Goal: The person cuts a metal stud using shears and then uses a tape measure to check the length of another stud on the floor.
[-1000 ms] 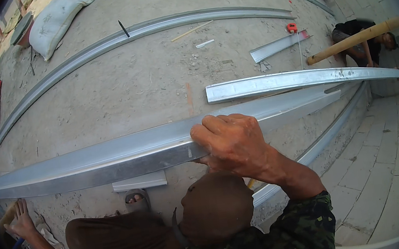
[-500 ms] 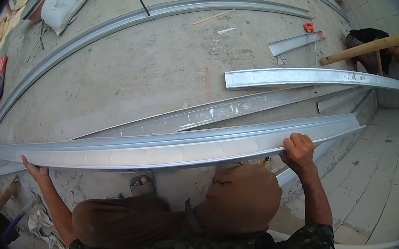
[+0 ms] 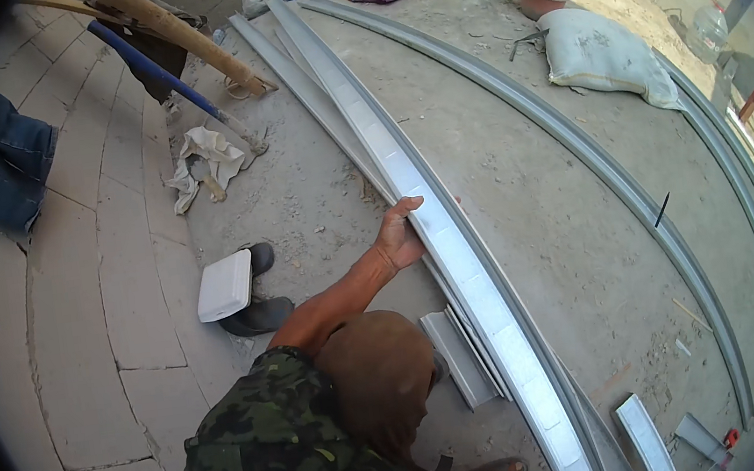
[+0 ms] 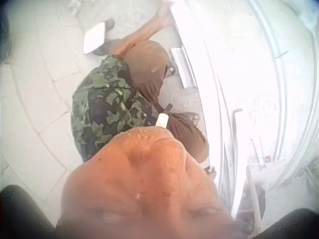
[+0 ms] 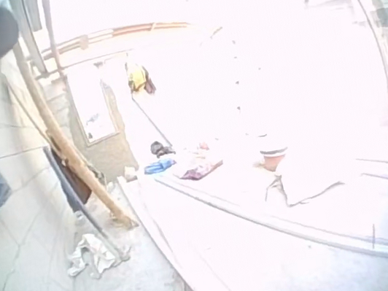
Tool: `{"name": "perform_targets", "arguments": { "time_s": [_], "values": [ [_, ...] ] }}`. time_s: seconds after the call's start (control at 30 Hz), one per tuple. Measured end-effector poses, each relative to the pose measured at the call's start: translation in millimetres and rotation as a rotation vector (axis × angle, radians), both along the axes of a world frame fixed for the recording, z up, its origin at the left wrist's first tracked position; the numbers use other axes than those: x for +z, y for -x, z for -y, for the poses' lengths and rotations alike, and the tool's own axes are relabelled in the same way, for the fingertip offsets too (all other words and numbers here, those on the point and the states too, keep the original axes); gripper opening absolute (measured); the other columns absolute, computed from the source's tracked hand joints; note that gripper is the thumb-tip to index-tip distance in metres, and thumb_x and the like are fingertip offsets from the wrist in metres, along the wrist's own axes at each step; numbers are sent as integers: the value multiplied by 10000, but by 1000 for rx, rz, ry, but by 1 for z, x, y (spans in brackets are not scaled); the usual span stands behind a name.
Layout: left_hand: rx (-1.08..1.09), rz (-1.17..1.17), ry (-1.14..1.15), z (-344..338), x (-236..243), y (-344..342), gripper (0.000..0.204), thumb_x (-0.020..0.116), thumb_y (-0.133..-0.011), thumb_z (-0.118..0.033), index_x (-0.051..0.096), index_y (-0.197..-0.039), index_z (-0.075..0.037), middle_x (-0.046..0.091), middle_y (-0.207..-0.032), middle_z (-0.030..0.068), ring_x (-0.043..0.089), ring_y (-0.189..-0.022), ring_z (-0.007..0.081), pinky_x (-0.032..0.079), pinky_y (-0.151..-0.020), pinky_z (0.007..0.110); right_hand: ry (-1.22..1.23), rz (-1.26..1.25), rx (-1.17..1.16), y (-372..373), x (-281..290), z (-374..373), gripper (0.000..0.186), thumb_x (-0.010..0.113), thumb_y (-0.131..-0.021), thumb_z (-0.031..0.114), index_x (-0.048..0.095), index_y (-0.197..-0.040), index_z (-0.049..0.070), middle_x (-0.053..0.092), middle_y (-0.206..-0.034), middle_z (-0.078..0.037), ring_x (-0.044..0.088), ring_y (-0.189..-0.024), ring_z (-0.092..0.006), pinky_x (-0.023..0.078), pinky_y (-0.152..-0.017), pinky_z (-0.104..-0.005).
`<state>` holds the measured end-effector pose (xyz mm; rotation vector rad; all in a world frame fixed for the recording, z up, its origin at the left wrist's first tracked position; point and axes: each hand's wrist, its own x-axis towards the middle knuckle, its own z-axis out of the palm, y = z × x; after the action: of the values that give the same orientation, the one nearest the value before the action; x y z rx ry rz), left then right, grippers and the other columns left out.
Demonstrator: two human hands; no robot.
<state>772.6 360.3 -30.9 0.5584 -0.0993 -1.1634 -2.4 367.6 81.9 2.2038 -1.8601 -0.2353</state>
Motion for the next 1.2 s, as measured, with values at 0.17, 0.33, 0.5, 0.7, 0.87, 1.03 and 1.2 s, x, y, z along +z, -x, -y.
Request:
{"name": "perform_targets", "arguments": {
  "time_s": [0.17, 0.33, 0.5, 0.7, 0.87, 1.03, 1.2],
  "values": [
    [-204, -29, -68, -1, -30, 49, 651, 693, -767, -286, 468, -1295, 24, 548, -1266, 196, 540, -1177, 302, 381, -1064, 449, -71, -285, -77, 74, -10, 3, 292, 741, -711, 340, 694, -836, 80, 641, -776, -146, 628, -756, -345, 495, -692, -471],
    [-512, -105, -83, 5, -21, 84, 325, 692, -821, -228, 629, -1064, -20, 658, -1076, 117, 607, -1061, 251, 432, -1009, 436, -300, -500, -225, 157, -31, 0, 422, 655, -789, 458, 703, -876, 48, 677, -868, -170, 654, -838, -350, 519, -739, -456],
    [-676, -79, -133, -5, -45, 109, 388, 693, -819, -228, 617, -1137, -18, 643, -1141, 126, 585, -1107, 259, 408, -1032, 465, -351, -504, -412, 208, -57, -30, 428, 580, -833, 446, 716, -895, 45, 690, -923, -190, 654, -877, -398, 526, -764, -467],
    [-865, -100, -129, -14, -57, 144, 454, 675, -828, -276, 598, -1201, -29, 620, -1195, 141, 531, -1185, 276, 374, -1044, 488, -338, -177, -210, 44, -17, 43, 436, 524, -913, 373, 641, -1079, -13, 630, -1081, -240, 579, -1034, -402, 455, -902, -459],
    [-999, 26, -155, -40, -51, 182, 596, 654, -831, -423, 537, -1251, -17, 570, -1205, 167, 513, -1172, 298, 406, -990, 456, -702, 444, 80, -271, 7, 128, 471, 446, -982, 271, 501, -1284, -87, 516, -1289, -296, 471, -1232, -398, 354, -1056, -415],
    [-1136, 346, 17, -68, 64, 143, 562, 642, -837, -399, 527, -1246, -31, 562, -1190, 134, 532, -1149, 235, 437, -972, 359, -1231, 841, 264, -404, -86, 113, 681, 627, -875, 475, 494, -1261, -70, 571, -1181, -291, 565, -1117, -324, 454, -923, -413],
    [-1236, 433, 85, -73, 23, 137, 593, 648, -841, -426, 533, -1248, -10, 569, -1208, 157, 518, -1179, 263, 430, -985, 380, -1440, 810, 231, -449, -91, 103, 595, 632, -881, 469, 558, -1099, -80, 636, -923, -176, 612, -837, -238, 483, -732, -350]
  ]
}}
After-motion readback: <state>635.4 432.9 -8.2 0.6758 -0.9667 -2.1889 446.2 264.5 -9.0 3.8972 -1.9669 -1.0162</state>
